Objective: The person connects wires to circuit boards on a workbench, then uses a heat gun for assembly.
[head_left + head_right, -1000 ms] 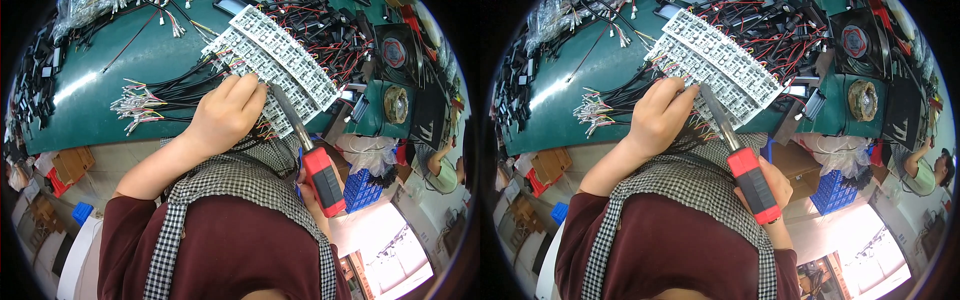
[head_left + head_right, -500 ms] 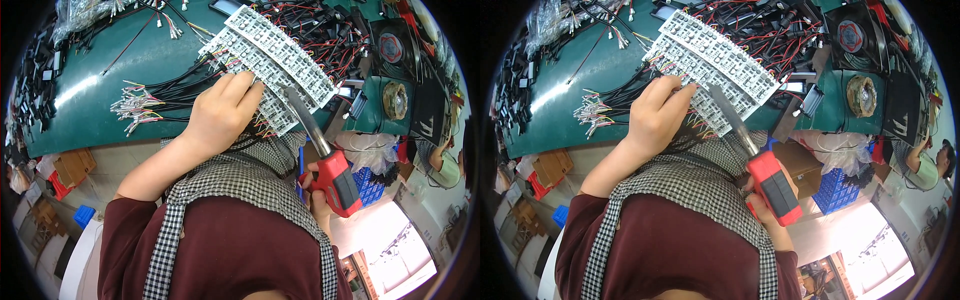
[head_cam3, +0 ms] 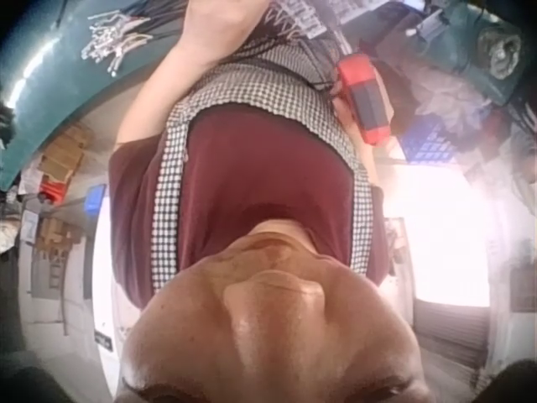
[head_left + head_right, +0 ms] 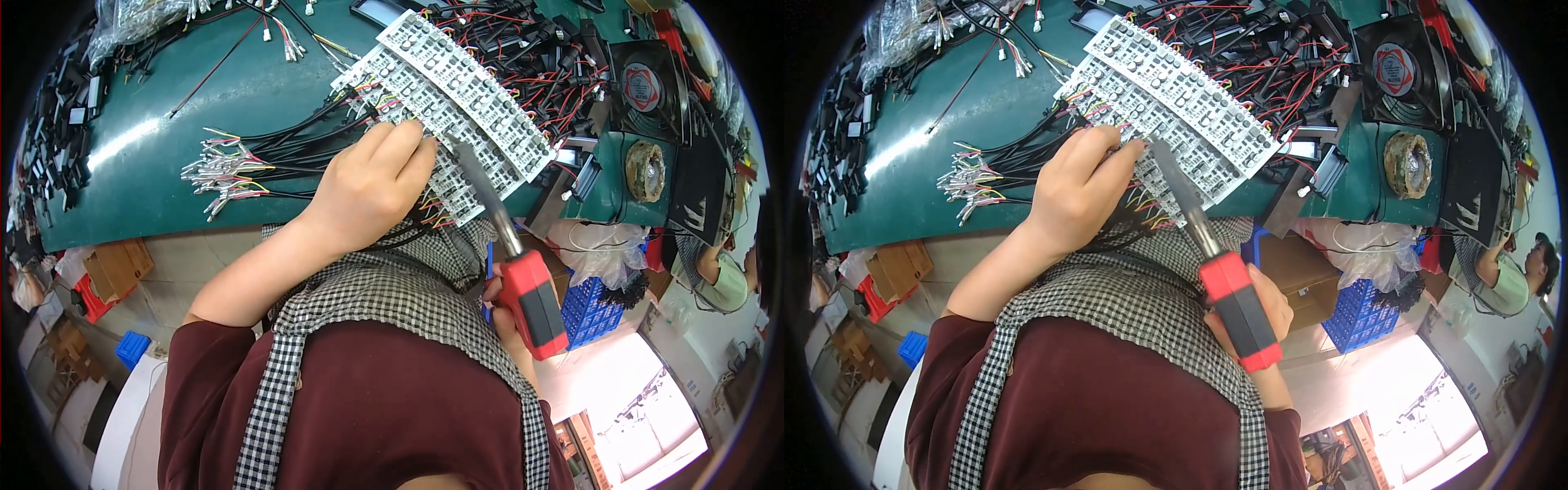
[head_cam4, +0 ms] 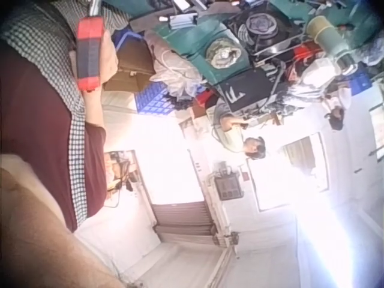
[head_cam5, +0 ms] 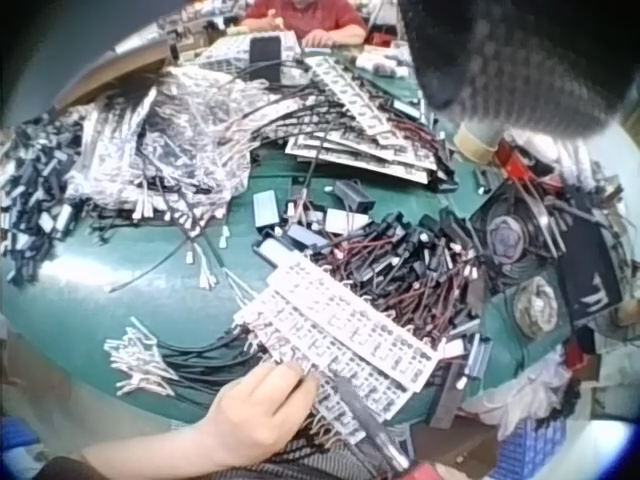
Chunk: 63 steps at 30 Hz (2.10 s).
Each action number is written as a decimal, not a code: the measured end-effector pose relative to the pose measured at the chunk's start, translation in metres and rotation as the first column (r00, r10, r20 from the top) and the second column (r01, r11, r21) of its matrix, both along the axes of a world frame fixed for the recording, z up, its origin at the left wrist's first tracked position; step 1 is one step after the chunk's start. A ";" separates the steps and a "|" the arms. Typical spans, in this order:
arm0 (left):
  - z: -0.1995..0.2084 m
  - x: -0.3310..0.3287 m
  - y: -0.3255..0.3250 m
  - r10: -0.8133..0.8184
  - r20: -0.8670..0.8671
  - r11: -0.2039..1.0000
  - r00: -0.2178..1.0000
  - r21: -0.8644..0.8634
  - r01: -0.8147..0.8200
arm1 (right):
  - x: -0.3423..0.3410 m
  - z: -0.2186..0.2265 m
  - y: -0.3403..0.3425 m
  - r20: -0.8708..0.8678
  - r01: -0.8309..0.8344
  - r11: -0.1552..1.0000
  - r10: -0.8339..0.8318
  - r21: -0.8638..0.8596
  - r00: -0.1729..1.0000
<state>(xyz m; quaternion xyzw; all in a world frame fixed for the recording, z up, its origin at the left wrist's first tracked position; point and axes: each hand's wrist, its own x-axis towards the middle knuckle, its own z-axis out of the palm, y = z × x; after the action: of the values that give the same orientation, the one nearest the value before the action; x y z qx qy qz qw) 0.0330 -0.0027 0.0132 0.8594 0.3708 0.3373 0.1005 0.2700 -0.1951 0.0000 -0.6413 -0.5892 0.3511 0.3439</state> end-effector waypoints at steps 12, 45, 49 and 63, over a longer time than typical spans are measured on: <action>0.001 0.004 -0.003 0.049 0.019 0.998 0.999 -0.038 -0.049 | -0.028 0.039 0.029 -0.350 0.188 0.975 -0.218 -0.118 0.911; 0.003 0.018 0.000 0.180 -0.001 0.979 0.984 -0.095 -0.179 | -0.015 0.022 0.020 -0.338 0.120 0.986 -0.154 -0.118 0.929; 0.010 0.017 -0.003 0.204 -0.017 0.966 0.979 -0.161 -0.204 | -0.023 0.027 0.015 -0.421 0.152 0.956 -0.248 -0.249 0.873; 0.031 -0.130 0.122 0.600 0.034 0.720 0.799 -0.458 -0.521 | -0.035 0.054 0.032 -0.435 0.135 0.985 -0.167 -0.105 0.885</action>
<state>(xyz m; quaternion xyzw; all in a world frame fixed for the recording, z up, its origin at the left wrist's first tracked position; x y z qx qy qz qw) -0.0965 0.1195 0.0444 0.6282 0.6677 0.3386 0.2116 0.2351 -0.1629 0.0544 -0.6006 -0.4310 0.4805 0.4718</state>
